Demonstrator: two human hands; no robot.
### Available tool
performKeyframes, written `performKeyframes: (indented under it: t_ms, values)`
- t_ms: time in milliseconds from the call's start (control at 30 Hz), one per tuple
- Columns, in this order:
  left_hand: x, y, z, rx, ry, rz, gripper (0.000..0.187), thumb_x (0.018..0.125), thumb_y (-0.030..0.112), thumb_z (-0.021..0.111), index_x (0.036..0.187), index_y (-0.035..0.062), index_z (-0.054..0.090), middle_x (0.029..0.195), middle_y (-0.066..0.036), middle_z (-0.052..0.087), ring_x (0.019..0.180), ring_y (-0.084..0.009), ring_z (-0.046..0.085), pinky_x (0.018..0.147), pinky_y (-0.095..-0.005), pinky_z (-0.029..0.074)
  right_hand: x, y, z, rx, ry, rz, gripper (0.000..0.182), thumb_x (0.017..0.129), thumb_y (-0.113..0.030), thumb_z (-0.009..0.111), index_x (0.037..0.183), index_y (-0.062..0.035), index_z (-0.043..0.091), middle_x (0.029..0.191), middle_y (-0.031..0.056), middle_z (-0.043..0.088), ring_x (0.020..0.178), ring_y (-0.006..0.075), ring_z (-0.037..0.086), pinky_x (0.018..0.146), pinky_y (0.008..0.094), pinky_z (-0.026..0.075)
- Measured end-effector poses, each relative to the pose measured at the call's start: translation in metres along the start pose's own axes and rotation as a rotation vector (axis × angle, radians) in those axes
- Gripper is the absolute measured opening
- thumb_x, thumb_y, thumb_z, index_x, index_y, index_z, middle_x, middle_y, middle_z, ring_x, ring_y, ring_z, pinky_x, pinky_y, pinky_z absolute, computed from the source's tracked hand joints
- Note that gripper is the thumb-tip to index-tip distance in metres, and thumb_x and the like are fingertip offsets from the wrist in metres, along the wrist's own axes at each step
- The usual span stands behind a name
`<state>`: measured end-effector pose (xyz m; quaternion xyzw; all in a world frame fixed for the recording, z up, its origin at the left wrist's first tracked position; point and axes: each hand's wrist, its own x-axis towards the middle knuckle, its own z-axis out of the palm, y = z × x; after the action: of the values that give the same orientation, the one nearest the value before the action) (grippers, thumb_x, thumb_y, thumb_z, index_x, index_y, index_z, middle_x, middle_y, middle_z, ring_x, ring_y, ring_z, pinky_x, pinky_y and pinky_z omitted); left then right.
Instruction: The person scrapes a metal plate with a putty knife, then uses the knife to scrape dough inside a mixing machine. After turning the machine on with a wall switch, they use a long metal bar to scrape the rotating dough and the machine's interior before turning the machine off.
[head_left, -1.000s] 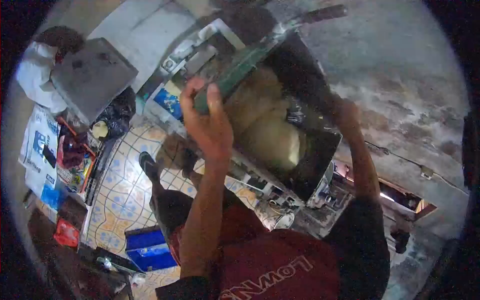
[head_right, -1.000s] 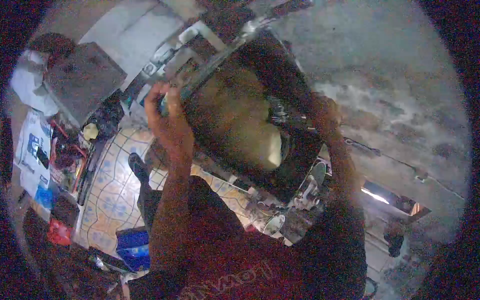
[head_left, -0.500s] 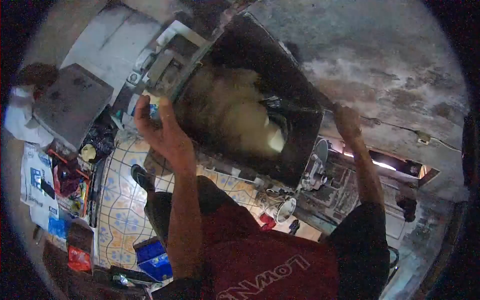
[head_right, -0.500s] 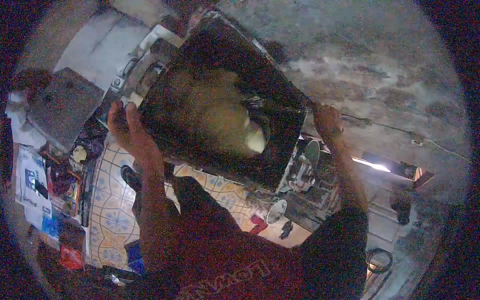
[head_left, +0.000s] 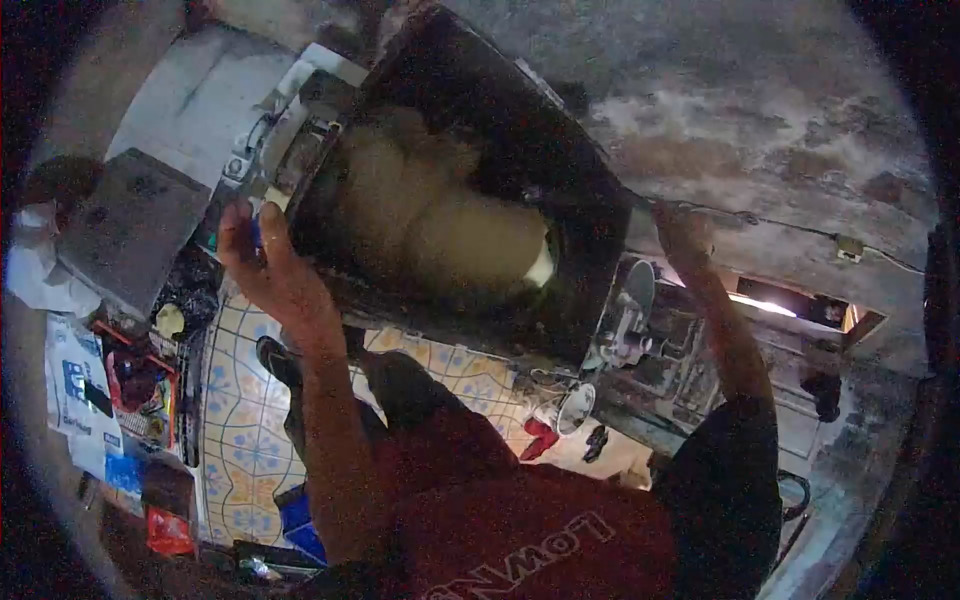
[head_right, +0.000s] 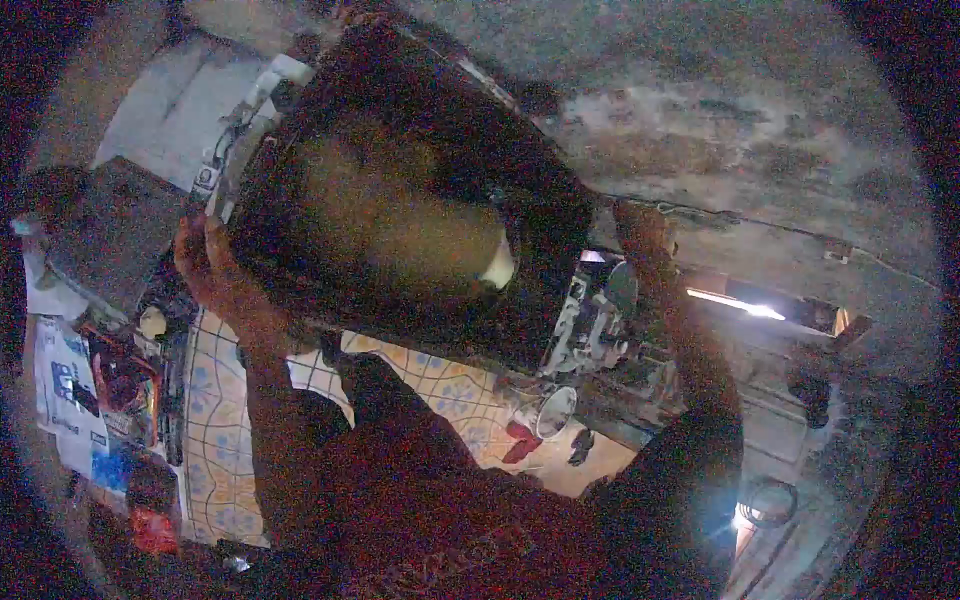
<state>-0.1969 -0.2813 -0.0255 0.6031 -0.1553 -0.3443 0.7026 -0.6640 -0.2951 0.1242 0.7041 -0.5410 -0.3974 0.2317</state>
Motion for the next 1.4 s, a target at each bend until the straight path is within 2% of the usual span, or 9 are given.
performKeyframes:
  t_ms: [67,167,367,467,600,800,1000,1200,1400]
  values:
    - [0.002,-0.004,-0.007,0.078,-0.06,0.106,0.041,0.09,0.014,0.06,0.124,-0.002,0.044,0.119,-0.012,0.048,0.108,-0.0199,0.048,0.094,-0.0328,0.04,0.001,-0.005,0.016,-0.246,0.42,-0.249,0.034,0.09,-0.022,0.046,0.117,-0.0026,0.054,0.081,0.0161,0.062,0.079,0.0319,0.061,0.068,0.0464,0.047]
    - [0.003,-0.002,0.0,-0.024,0.022,-0.001,0.041,0.09,0.014,0.061,0.123,-0.0033,0.044,0.118,-0.013,0.048,0.11,-0.0212,0.047,0.096,-0.0331,0.039,0.03,-0.048,0.086,0.34,0.046,0.015,0.035,0.086,-0.021,0.051,0.118,-0.0085,0.056,0.098,0.0141,0.064,0.09,0.0336,0.061,0.078,0.0492,0.048]
    - [0.009,-0.007,-0.003,-0.042,-0.012,0.019,0.041,0.089,0.012,0.063,0.121,-0.0039,0.044,0.116,-0.012,0.049,0.11,-0.0217,0.047,0.097,-0.0334,0.038,0.061,-0.084,0.091,0.298,0.15,-0.176,0.027,0.083,-0.025,0.058,0.104,-0.0086,0.064,0.092,0.0141,0.067,0.084,0.0339,0.064,0.074,0.0466,0.051]
    - [0.007,-0.004,-0.003,0.068,-0.006,0.088,0.038,0.088,0.011,0.063,0.119,-0.0035,0.047,0.113,-0.01,0.051,0.11,-0.0203,0.047,0.098,-0.0338,0.036,0.075,-0.075,-0.061,0.454,-0.597,0.246,0.043,0.092,-0.03,0.051,0.131,-0.011,0.047,0.121,0.0166,0.054,0.109,0.0318,0.056,0.088,0.0479,0.047]
    - [0.001,-0.01,-0.001,0.015,0.009,0.078,0.04,0.087,0.012,0.064,0.12,-0.0023,0.047,0.113,-0.01,0.051,0.11,-0.0208,0.046,0.099,-0.0321,0.033,0.1,-0.113,0.036,1.157,0.283,-0.029,0.038,0.083,-0.034,0.061,0.111,-0.0074,0.062,0.093,0.0197,0.067,0.085,0.0347,0.065,0.075,0.0445,0.052]
    - [0.005,-0.001,-0.004,0.051,0.018,0.032,0.042,0.087,0.018,0.065,0.12,-0.0016,0.047,0.112,-0.011,0.051,0.108,-0.0214,0.046,0.099,-0.0332,0.033,0.119,-0.127,-0.156,0.499,0.073,-0.202,0.039,0.082,-0.04,0.062,0.098,-0.0042,0.066,0.089,0.0186,0.067,0.082,0.0347,0.066,0.071,0.0438,0.052]
    - [0.01,-0.001,-0.006,0.09,0.022,0.111,0.041,0.086,0.016,0.065,0.118,-0.0041,0.049,0.113,-0.013,0.053,0.108,-0.0223,0.048,0.098,-0.0334,0.035,0.183,-0.173,-0.047,0.477,0.322,-0.219,0.036,0.082,-0.038,0.062,0.093,-0.0039,0.065,0.085,0.0175,0.067,0.079,0.0349,0.066,0.069,0.0442,0.052]
    - [0.005,0.021,-0.003,0.074,0.024,-0.043,0.042,0.086,0.015,0.064,0.12,-0.0038,0.049,0.113,-0.016,0.054,0.108,-0.0229,0.05,0.096,-0.0351,0.037,0.162,-0.129,-0.158,0.406,0.114,-0.195,0.033,0.081,-0.036,0.062,0.088,-0.0035,0.064,0.08,0.0164,0.066,0.076,0.0351,0.066,0.067,0.0446,0.052]
    - [0.01,0.009,-0.005,0.134,-0.037,0.022,0.031,0.09,0.014,0.06,0.115,0.0003,0.049,0.115,-0.01,0.052,0.11,-0.0218,0.048,0.097,-0.0342,0.037,0.221,-0.153,-0.11,0.421,0.252,-0.234,0.03,0.081,-0.032,0.062,0.086,-0.0029,0.064,0.079,0.0168,0.066,0.076,0.0353,0.066,0.067,0.0455,0.052]
